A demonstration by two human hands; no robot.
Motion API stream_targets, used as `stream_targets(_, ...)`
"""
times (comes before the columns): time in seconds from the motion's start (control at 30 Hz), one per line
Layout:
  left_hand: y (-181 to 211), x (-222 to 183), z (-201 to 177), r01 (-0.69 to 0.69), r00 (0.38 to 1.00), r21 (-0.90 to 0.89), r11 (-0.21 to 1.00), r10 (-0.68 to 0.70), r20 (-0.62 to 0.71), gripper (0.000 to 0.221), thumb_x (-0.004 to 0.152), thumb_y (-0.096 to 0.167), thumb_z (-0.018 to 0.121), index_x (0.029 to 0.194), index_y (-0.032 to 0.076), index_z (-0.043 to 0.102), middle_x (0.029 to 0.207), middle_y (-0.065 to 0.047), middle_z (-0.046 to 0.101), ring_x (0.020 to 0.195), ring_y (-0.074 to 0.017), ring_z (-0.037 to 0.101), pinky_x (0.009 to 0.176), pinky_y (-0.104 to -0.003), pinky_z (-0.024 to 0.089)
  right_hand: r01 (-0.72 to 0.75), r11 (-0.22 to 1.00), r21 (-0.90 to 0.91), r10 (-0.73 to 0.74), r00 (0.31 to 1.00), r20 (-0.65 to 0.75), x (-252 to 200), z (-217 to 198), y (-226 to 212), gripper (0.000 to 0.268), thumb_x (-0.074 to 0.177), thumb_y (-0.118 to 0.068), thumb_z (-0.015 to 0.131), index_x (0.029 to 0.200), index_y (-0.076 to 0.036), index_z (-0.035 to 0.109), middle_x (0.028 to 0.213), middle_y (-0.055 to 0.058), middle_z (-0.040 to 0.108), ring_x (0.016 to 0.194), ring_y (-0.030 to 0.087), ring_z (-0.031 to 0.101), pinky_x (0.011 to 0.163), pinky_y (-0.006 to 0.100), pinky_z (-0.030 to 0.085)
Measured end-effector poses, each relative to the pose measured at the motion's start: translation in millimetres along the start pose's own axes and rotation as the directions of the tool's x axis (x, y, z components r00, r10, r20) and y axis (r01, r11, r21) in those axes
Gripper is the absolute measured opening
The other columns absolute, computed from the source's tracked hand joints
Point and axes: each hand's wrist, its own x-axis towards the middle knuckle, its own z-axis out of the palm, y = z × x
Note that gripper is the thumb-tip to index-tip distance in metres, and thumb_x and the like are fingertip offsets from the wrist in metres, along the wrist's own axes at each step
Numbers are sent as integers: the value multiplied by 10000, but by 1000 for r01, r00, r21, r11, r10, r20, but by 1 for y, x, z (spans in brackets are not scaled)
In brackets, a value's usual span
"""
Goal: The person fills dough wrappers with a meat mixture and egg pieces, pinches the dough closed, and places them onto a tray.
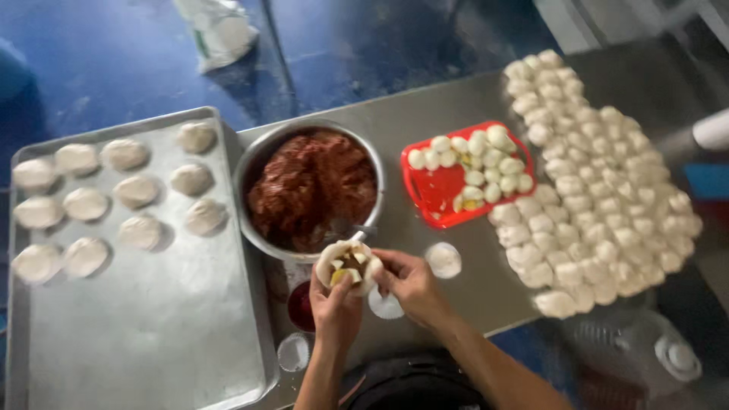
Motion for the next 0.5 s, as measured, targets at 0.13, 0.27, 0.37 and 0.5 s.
stream_targets(0.13, -7, 2, 3, 48, 999, 37, 998, -47, -17, 509, 931, 46, 684, 1397, -21, 489, 1297, -172, 608, 1202, -289, 624, 1061, -440, 514, 118, 989, -88, -116, 993, 36, 1, -16, -7, 337, 973, -86, 723, 1288, 21, 673, 909, 13, 678, 751, 59, 579, 664, 235, 501)
stream_targets(0.27, -11, 3, 0, 56, 998, 78, 995, -58, 27, 518, 936, 31, 698, 1409, -25, 494, 1318, -167, 603, 1220, -267, 613, 1070, -424, 499, 449, 748, -489, -455, 883, 115, -4, -15, -30, 252, 963, -67, 741, 1199, -15, 671, 1000, 18, 699, 898, 64, 653, 775, 234, 557)
stream_targets(0.37, -15, 4, -4, 60, 994, 47, 997, -64, 87, 515, 940, 34, 702, 1409, -28, 498, 1339, -179, 603, 1238, -273, 616, 1091, -427, 500, 397, 722, -566, -418, 903, 100, -7, -19, -38, 352, 921, -65, 764, 1249, -41, 637, 1001, 36, 678, 889, 79, 643, 764, 240, 553)
stream_targets(0.5, -13, 3, -6, 137, 975, 43, 990, -143, 169, 522, 926, 39, 706, 1404, -38, 513, 1345, -201, 614, 1248, -300, 628, 1107, -444, 513, -12, 996, -86, 35, 963, 268, 9, -45, -43, 505, 894, -59, 749, 1378, -58, 605, 1064, 64, 732, 918, 112, 681, 750, 264, 566)
